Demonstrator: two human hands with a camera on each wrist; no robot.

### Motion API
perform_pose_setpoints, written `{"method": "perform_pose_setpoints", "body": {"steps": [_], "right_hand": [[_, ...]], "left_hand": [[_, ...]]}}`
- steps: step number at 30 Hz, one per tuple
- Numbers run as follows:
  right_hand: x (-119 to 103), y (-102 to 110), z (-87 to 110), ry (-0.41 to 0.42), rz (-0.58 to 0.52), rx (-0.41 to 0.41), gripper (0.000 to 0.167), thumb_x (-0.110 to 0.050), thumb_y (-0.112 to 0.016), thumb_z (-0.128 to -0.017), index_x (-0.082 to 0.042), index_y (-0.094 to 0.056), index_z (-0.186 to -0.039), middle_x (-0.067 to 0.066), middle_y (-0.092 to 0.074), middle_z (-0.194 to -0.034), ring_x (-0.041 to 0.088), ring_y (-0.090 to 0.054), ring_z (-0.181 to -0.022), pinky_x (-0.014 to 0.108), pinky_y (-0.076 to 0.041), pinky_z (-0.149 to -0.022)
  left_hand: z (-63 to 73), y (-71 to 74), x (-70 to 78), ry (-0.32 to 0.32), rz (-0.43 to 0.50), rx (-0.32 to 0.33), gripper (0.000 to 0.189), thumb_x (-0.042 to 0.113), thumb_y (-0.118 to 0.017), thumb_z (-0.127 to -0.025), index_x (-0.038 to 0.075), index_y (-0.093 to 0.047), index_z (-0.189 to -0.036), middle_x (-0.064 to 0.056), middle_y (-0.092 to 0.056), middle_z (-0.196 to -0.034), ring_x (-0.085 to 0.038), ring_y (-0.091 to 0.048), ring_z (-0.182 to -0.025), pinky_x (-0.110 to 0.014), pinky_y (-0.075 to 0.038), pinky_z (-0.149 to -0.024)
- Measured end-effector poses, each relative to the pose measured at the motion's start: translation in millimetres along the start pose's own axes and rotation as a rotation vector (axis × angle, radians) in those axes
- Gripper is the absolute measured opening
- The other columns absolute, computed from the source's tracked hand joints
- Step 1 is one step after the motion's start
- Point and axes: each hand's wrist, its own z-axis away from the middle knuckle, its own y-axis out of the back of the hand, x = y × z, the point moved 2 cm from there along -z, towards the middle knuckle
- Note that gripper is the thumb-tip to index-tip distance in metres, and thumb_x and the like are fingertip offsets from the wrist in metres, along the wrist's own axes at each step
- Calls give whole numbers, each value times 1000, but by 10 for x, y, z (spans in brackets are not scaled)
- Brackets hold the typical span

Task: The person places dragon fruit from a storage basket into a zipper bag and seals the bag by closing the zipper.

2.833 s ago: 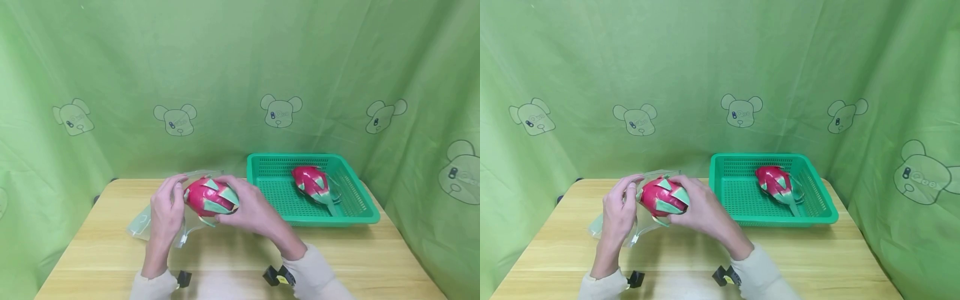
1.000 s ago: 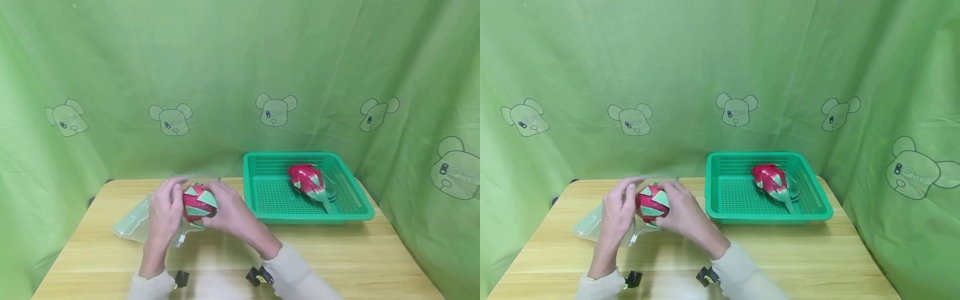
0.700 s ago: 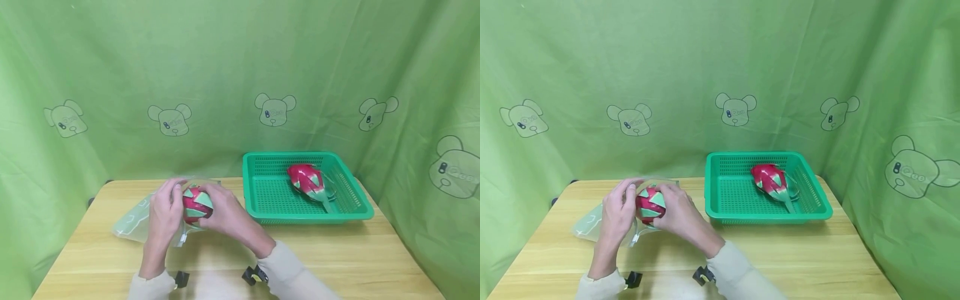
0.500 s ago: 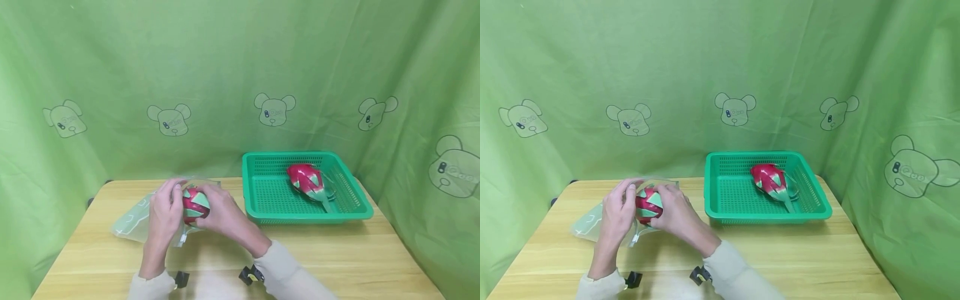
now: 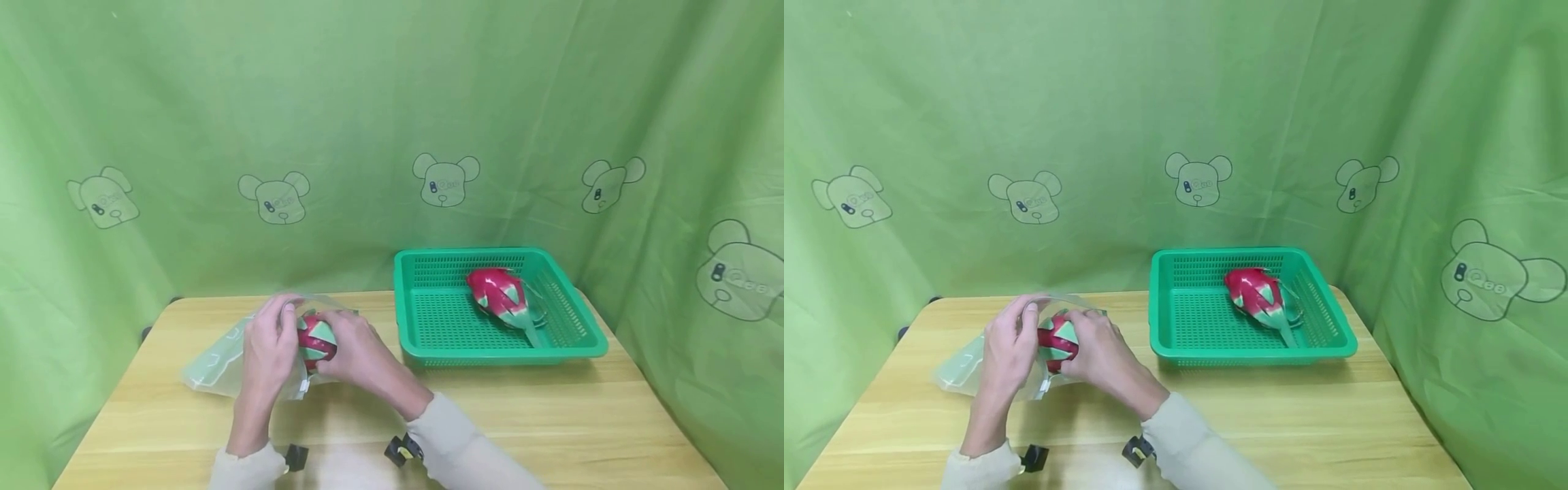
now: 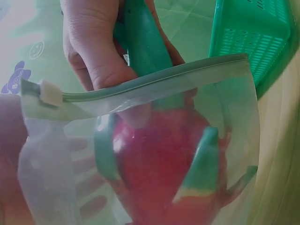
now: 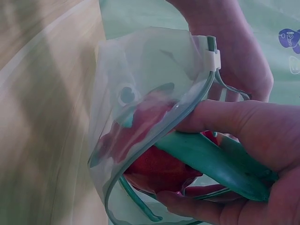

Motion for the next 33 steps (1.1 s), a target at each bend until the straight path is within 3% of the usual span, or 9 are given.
{"method": "perform_pose_setpoints", "body": {"steps": [10,18,23,28,33], "right_hand": [[20,-51,-53,-37,29,-22,65,-19,-95,-70,-10,-65,-127,4,-70,-109,17,-65,-94,22,-55,-74],[50,-103,-56,-111,-30,-67,59,-11,-93,-71,-7,-66,-124,3,-73,-104,15,-69,-88,20,-57,-73],[55,-116,-78,-111,-8,-46,50,-9,-92,-72,-8,-69,-116,2,-73,-98,13,-68,-83,19,-57,-70],[70,-140,-99,-110,0,-39,42,-9,-92,-71,-8,-69,-107,0,-72,-89,11,-66,-76,18,-54,-65],[91,-168,-113,-111,-3,-31,43,-11,-92,-73,-6,-70,-110,2,-73,-89,11,-67,-72,18,-54,-62]], "left_hand": [[-21,-12,-58,5,36,-22,25,10,-50,-104,4,-73,-113,-12,-73,-114,-32,-67,-111,-50,-51,-100],[-31,-45,-143,69,73,-68,26,13,-49,-105,6,-73,-114,-12,-73,-116,-32,-66,-109,-51,-52,-99],[-38,-52,-173,106,81,-89,27,15,-48,-106,6,-73,-114,-12,-73,-117,-32,-66,-109,-53,-51,-99],[-34,-59,-195,128,86,-100,27,15,-47,-106,8,-72,-114,-12,-73,-116,-30,-66,-101,-51,-52,-96],[-34,-73,-214,129,89,-109,28,15,-47,-107,8,-72,-114,-11,-73,-115,-26,-57,-73,-44,-53,-82]]}}
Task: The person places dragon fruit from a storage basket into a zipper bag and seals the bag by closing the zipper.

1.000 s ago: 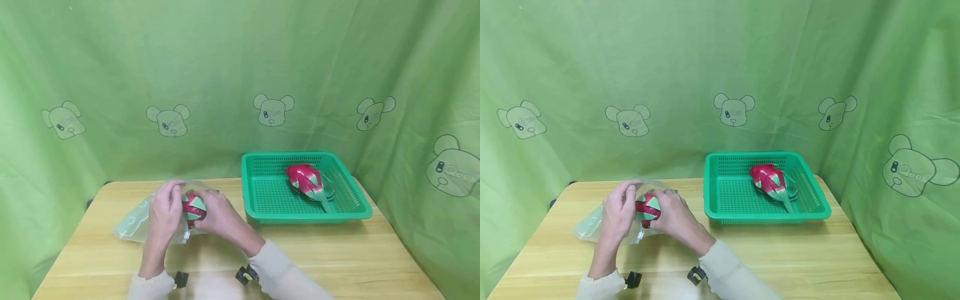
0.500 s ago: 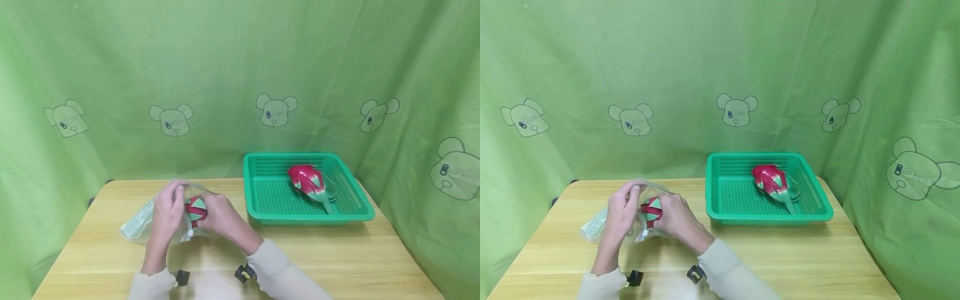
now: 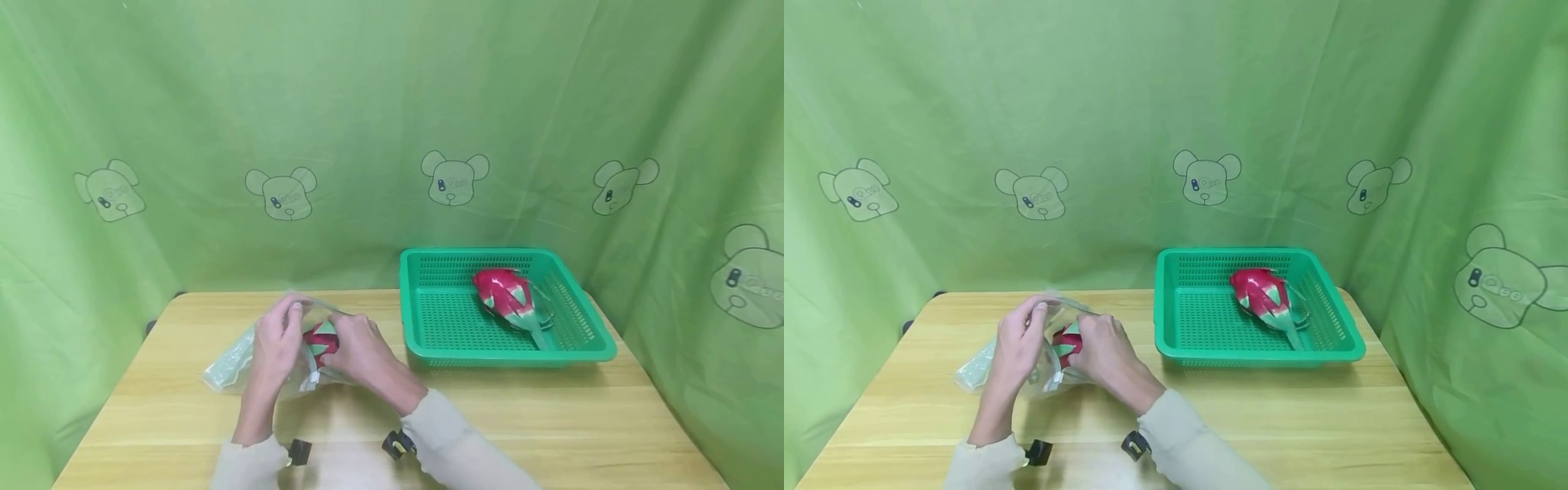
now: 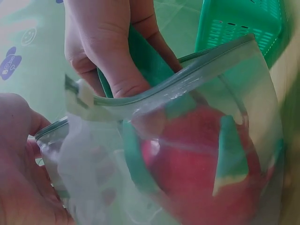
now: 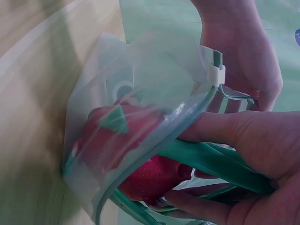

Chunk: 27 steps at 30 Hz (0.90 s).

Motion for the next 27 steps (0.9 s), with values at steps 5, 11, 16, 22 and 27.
{"method": "perform_pose_setpoints", "body": {"steps": [5,11,16,22,27], "right_hand": [[2,-13,-11,5,9,21,43,-15,-93,-74,-6,-71,-110,3,-74,-89,11,-68,-71,17,-54,-61],[33,1,-15,1,-25,37,48,-20,-93,-74,-7,-71,-114,3,-76,-92,10,-68,-74,18,-54,-63],[78,41,4,28,-54,20,53,-21,-91,-77,-5,-70,-122,6,-76,-101,10,-69,-80,19,-55,-70],[102,94,58,11,-121,-13,52,-21,-89,-81,-6,-70,-127,7,-76,-109,13,-73,-88,20,-56,-73],[105,142,110,-2,-157,-27,50,-19,-87,-83,-6,-70,-128,7,-76,-111,11,-73,-88,19,-56,-67]], "left_hand": [[-2,-5,5,5,0,-5,28,16,-46,-107,7,-72,-114,-12,-73,-116,-28,-63,-83,-45,-53,-86],[-2,6,12,35,1,-11,30,19,-45,-107,9,-72,-117,-11,-73,-118,-30,-67,-91,-47,-54,-85],[0,7,12,51,1,-15,31,20,-45,-108,11,-72,-118,-10,-72,-119,-26,-49,-61,-40,-48,-65],[-3,12,2,64,4,-25,32,21,-44,-108,10,-71,-119,-12,-72,-121,-28,-61,-83,-44,-52,-80],[1,19,-12,58,-1,-19,33,22,-43,-108,9,-71,-120,-13,-72,-120,-28,-62,-84,-44,-52,-78]]}}
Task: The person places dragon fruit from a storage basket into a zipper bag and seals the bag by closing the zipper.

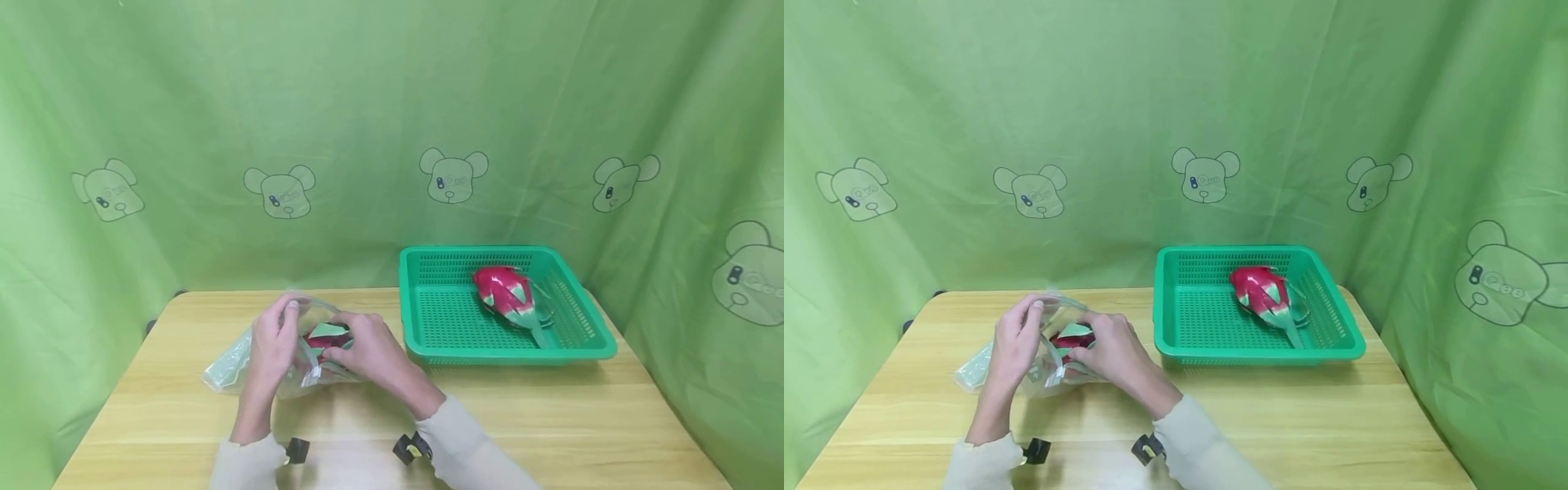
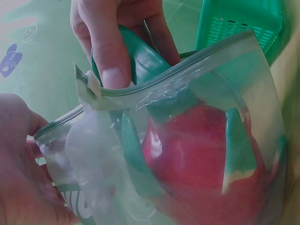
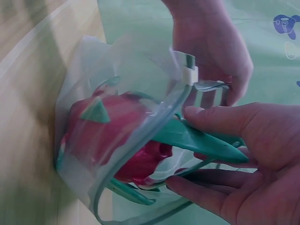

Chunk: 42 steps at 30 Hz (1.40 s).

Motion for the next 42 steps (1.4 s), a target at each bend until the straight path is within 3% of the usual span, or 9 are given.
{"method": "perform_pose_setpoints", "body": {"steps": [5,11,14,16,19,23,28,35,42], "right_hand": [[3,51,79,-1,-17,-9,47,-19,-86,-84,-6,-71,-127,9,-75,-112,11,-71,-87,17,-54,-64],[0,104,198,27,-50,15,43,-17,-85,-85,-3,-72,-123,12,-76,-109,5,-64,-66,19,-46,-44],[1,150,250,44,-99,28,42,-16,-83,-86,-1,-71,-123,14,-76,-109,9,-69,-68,20,-52,-49],[8,192,287,46,-122,35,42,-14,-82,-86,0,-71,-124,14,-76,-111,16,-73,-81,24,-60,-63],[36,256,349,41,-116,50,38,-12,-81,-88,-1,-71,-123,14,-75,-114,26,-74,-98,31,-61,-81],[104,317,417,37,-105,82,33,-8,-78,-90,1,-72,-120,17,-74,-115,32,-72,-104,34,-61,-85],[225,327,485,26,-130,123,27,-3,-74,-92,5,-70,-118,21,-73,-113,31,-74,-101,29,-61,-81],[414,159,636,9,-30,214,24,-2,-73,-92,7,-70,-114,20,-75,-101,24,-75,-85,18,-58,-70],[512,-3,677,-26,36,259,31,-1,-74,-90,10,-67,-118,24,-75,-96,25,-76,-79,19,-59,-66]], "left_hand": [[12,-1,-26,-12,-9,5,32,21,-43,-108,9,-71,-119,-13,-72,-117,-21,-48,-58,-33,-46,-54],[22,-5,-44,-3,-2,-7,32,21,-43,-109,10,-71,-119,-11,-72,-119,-15,-45,-54,-30,-43,-48],[24,-4,-44,-2,0,1,32,21,-43,-109,11,-71,-119,-11,-72,-119,-15,-40,-47,-30,-40,-42],[24,-3,-41,-4,0,9,32,21,-43,-108,11,-72,-119,-11,-72,-119,-17,-40,-47,-33,-43,-46],[19,-1,-39,-16,-2,17,32,20,-44,-108,10,-72,-119,-11,-72,-120,-24,-58,-66,-41,-53,-69],[8,1,-35,-28,6,17,32,20,-44,-108,7,-71,-119,-12,-72,-120,-30,-63,-91,-48,-51,-92],[3,-1,-24,-27,5,11,33,21,-44,-108,7,-71,-119,-12,-72,-119,-28,-50,-69,-42,-49,-79],[11,2,-21,-16,7,10,32,21,-44,-108,8,-71,-120,-11,-72,-117,-23,-45,-58,-39,-46,-63],[5,2,-27,-26,32,15,30,19,-45,-108,8,-71,-118,-12,-72,-119,-27,-63,-92,-47,-52,-93]]}}
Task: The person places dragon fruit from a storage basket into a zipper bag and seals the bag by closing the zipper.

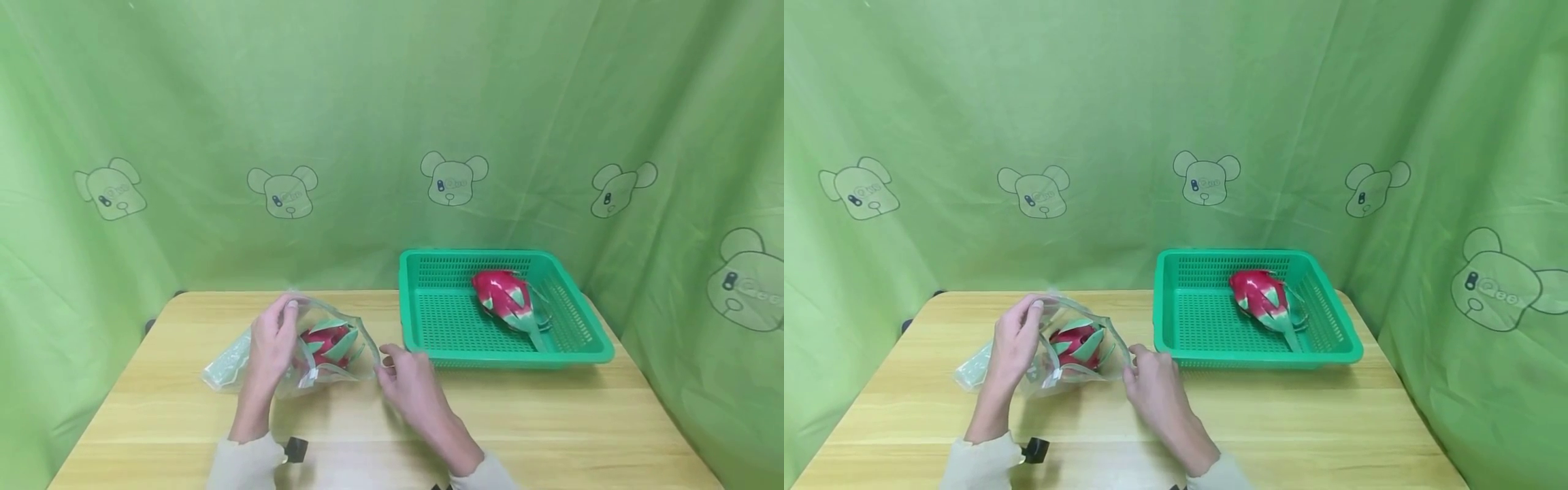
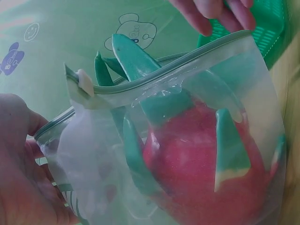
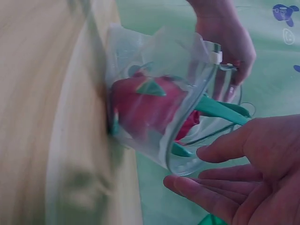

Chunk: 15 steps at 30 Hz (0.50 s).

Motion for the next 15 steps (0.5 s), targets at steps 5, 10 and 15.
{"method": "perform_pose_setpoints", "body": {"steps": [5,10,15], "right_hand": [[53,-74,0,-33,-4,-26,36,-1,-72,-90,10,-65,-124,23,-75,-96,25,-76,-79,22,-60,-66],[114,-139,-18,-47,-23,-14,37,-1,-72,-90,7,-64,-126,20,-75,-95,23,-76,-79,20,-60,-66],[173,-208,-27,-73,-108,3,33,2,-72,-90,5,-65,-122,20,-75,-96,25,-76,-82,21,-60,-68]], "left_hand": [[2,0,-14,23,10,-8,31,21,-45,-108,8,-71,-119,-11,-72,-120,-30,-63,-94,-50,-50,-96],[-2,-1,-8,21,11,-8,31,22,-45,-108,8,-71,-119,-11,-72,-120,-32,-63,-92,-48,-51,-94],[-6,-5,10,13,14,-3,31,21,-45,-108,8,-71,-119,-10,-72,-119,-31,-55,-74,-42,-51,-84]]}}
